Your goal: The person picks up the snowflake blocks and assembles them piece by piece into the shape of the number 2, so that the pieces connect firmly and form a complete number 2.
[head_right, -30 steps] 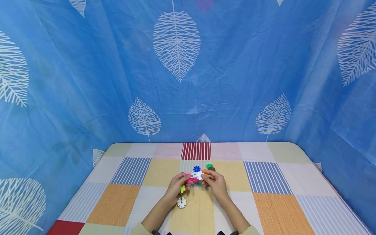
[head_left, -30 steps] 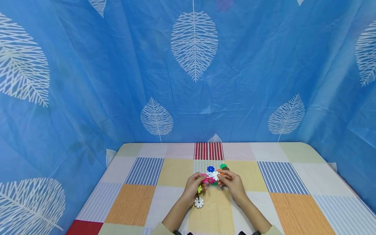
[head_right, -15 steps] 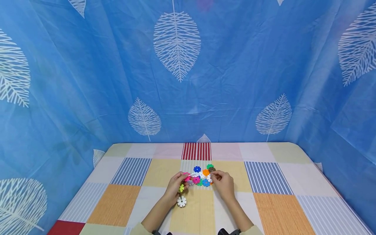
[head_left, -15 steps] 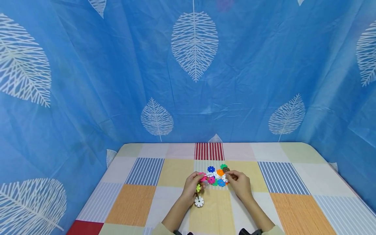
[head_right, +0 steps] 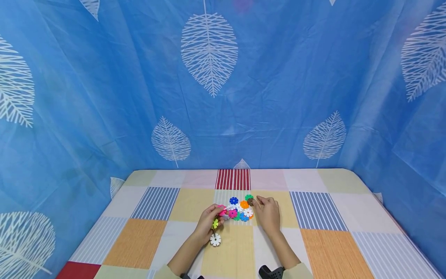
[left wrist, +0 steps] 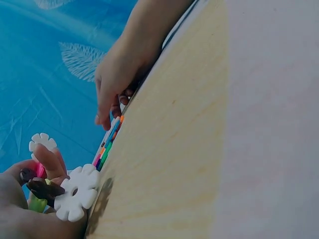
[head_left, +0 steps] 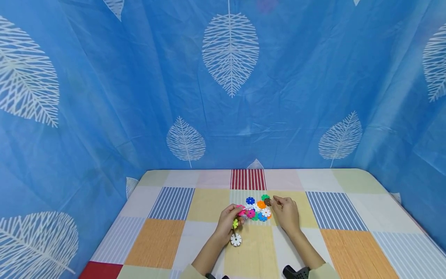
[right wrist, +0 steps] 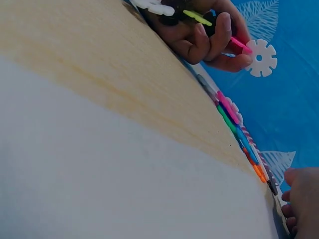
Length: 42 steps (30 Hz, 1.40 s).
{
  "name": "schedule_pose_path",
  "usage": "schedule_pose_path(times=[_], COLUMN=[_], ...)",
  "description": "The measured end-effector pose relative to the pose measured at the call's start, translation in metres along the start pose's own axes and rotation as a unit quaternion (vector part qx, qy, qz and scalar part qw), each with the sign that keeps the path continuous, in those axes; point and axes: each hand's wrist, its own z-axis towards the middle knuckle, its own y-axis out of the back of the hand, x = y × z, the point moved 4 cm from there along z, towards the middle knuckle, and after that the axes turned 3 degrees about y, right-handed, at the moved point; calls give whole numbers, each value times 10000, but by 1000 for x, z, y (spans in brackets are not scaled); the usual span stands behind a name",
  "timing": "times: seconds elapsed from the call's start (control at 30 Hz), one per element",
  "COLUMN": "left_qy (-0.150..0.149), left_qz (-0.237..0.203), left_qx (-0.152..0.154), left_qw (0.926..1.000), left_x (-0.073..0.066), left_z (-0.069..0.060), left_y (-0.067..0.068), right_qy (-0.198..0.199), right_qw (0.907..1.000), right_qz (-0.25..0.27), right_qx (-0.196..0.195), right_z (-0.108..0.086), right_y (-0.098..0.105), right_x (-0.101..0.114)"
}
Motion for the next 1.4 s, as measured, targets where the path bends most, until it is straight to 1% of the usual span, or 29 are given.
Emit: schedule_pose_path(times=[0.17, 0.23, 0.3, 0.33, 0.4, 0.43, 0.47, 0.5, 0.53, 0.57, 0.63, 0.67, 0.7, 0.77, 0.8, 0.87, 0.97, 1.07, 1.2, 1.27, 1.37, 1.4], left_qy=[-5, -2, 40, 62, 97, 100, 109, 120, 118, 122, 129, 140, 137, 120, 91, 45, -10, -5, -88, -146, -190, -155], left_qz=[21, 43, 59, 75, 98, 119, 117, 122, 126, 125, 124, 117, 126, 140, 152, 201, 260, 292, 328, 368, 463, 468], left_qx=[126, 148, 161, 164, 158, 161, 155, 146, 145, 144, 149, 144, 149, 154, 165, 192, 225, 210, 242, 277, 276, 258], left_qw=[9999, 9999, 9998, 9998, 9998, 9997, 9998, 9997, 9997, 9997, 9997, 9997, 9997, 9997, 9997, 9996, 9994, 9994, 9991, 9988, 9984, 9985], left_x=[1, 0, 0, 0, 0, 0, 0, 0, 0, 1, 1, 1, 1, 0, 0, -1, -1, 0, 1, 0, 0, 0], left_z=[1, 1, 0, -1, -2, -2, -2, -2, -2, -2, -2, -2, -2, -3, -3, -4, -5, -5, -4, -5, -5, -5], left_y=[-1, -1, -1, -1, -2, -2, -2, -2, -2, -2, -2, -2, -2, -2, -3, -3, -4, -4, -5, -6, -6, -6], right_qy=[-8, 3, -23, -74, -242, -351, -481, -606, -705, -779, -885, -929, -947, -986, -1015, -1059, -1039, -930, -814, -786, -803, -820], right_qw=[9993, 9991, 9994, 9997, 9991, 9973, 9931, 9852, 9747, 9612, 9309, 9162, 9046, 8915, 8886, 8860, 8853, 8882, 8971, 8999, 8996, 8990], right_qz=[-216, -215, -159, -46, 349, 643, 1066, 1595, 2114, 2643, 3543, 3894, 4147, 4402, 4450, 4491, 4501, 4460, 4303, 4252, 4253, 4262], right_qx=[315, 352, 302, 246, 89, -19, -99, -148, -168, -150, 20, 155, 271, 420, 458, 461, 525, 602, 576, 573, 590, 586], right_z=[1, 0, -1, -1, -3, -4, -5, -7, -9, -12, -17, -20, -23, -27, -29, -31, -32, -32, -31, -31, -31, -31], right_y=[-2, -2, -1, -1, 0, 1, 1, 1, 0, -1, -3, -5, -7, -9, -10, -11, -12, -12, -13, -13, -13, -12], right_x=[2, 3, 3, 2, 1, 1, 1, 2, 4, 6, 13, 17, 21, 27, 29, 31, 32, 33, 34, 34, 34, 34])
